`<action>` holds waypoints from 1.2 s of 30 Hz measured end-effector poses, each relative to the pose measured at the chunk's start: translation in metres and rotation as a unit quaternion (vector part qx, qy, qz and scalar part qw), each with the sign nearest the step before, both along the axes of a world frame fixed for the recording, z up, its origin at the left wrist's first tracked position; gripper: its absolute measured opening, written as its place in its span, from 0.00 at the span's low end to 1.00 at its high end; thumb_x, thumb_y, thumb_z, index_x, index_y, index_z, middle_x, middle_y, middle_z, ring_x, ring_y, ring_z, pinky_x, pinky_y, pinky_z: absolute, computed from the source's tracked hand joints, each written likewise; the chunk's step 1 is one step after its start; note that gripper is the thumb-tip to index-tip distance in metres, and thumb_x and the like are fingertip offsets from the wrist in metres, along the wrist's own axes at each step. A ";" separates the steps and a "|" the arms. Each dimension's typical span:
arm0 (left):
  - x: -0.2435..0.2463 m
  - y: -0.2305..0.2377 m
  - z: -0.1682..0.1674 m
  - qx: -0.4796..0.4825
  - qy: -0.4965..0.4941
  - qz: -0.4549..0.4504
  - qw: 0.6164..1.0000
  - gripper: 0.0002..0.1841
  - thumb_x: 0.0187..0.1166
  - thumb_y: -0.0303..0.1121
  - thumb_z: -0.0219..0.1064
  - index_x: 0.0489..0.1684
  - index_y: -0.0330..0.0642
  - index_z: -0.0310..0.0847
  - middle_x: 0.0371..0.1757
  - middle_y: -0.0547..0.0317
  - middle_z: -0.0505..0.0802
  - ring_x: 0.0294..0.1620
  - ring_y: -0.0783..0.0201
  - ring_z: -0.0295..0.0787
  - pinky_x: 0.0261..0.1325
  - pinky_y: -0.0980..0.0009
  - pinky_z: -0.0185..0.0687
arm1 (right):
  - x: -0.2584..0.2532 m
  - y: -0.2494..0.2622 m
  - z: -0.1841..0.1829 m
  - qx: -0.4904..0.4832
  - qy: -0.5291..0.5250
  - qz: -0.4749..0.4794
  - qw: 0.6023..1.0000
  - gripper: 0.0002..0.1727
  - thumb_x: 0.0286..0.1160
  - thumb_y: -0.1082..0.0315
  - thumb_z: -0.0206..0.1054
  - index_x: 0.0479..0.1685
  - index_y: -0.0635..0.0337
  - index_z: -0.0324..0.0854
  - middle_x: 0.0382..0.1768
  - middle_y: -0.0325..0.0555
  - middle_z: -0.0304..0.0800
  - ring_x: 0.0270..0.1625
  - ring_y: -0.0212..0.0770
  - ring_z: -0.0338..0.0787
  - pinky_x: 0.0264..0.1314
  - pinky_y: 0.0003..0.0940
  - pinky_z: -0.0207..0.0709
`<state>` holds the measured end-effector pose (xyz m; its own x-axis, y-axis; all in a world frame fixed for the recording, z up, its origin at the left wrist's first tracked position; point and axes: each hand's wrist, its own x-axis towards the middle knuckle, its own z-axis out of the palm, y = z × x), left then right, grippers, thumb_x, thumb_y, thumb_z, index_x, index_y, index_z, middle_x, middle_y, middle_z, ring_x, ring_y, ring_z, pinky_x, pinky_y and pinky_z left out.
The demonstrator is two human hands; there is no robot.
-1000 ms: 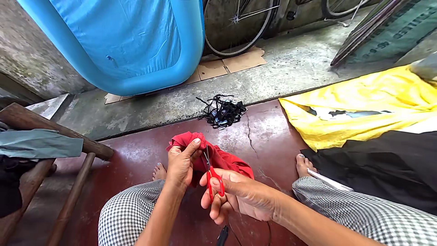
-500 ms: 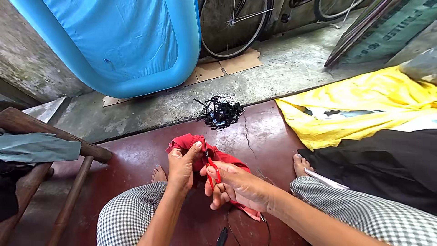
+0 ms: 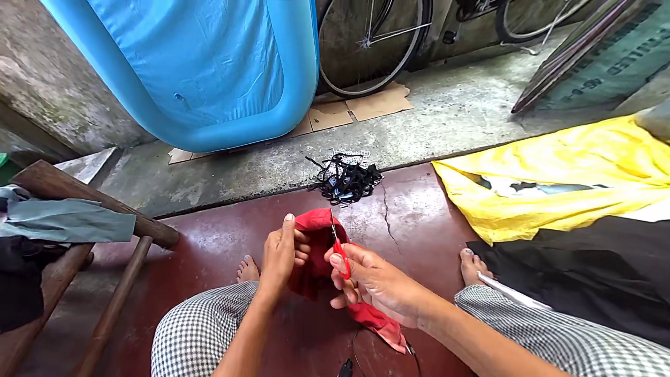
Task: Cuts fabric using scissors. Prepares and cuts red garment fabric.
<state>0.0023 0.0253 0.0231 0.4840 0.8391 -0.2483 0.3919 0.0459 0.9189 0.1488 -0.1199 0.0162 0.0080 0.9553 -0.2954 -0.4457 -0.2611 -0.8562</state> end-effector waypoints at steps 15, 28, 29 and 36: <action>0.022 0.001 -0.093 0.019 -0.062 0.022 0.998 0.11 0.81 0.37 0.70 0.51 0.41 0.92 0.44 0.56 0.96 0.41 0.63 0.94 0.48 0.61 0.91 | 0.027 0.003 0.011 -0.010 0.012 -0.020 1.000 0.16 0.89 0.55 0.59 0.60 0.55 0.79 0.31 0.44 0.82 0.29 0.40 0.87 0.44 0.46 0.91; 0.030 -0.004 -0.070 -0.189 -0.182 0.234 0.936 0.15 0.85 0.40 0.68 0.41 0.33 0.82 0.28 0.47 0.91 0.24 0.57 0.90 0.28 0.63 0.89 | 0.019 0.000 0.006 -0.002 0.014 0.020 1.000 0.16 0.87 0.55 0.61 0.60 0.55 0.79 0.31 0.44 0.82 0.30 0.40 0.88 0.47 0.48 0.91; 0.031 -0.004 -0.067 -0.213 -0.193 0.255 0.923 0.16 0.85 0.42 0.67 0.41 0.34 0.81 0.29 0.47 0.91 0.24 0.58 0.90 0.28 0.64 0.89 | 0.019 0.000 0.005 0.001 0.017 0.026 1.000 0.15 0.87 0.55 0.61 0.60 0.56 0.79 0.32 0.44 0.82 0.31 0.41 0.88 0.48 0.49 0.91; 0.033 -0.003 -0.066 0.017 -0.240 0.180 0.954 0.19 0.81 0.53 0.68 0.50 0.47 0.91 0.46 0.59 0.94 0.44 0.64 0.89 0.49 0.62 0.86 | 0.015 -0.001 0.004 -0.001 0.015 0.046 0.999 0.15 0.86 0.56 0.62 0.60 0.55 0.79 0.31 0.43 0.82 0.30 0.40 0.87 0.47 0.48 0.91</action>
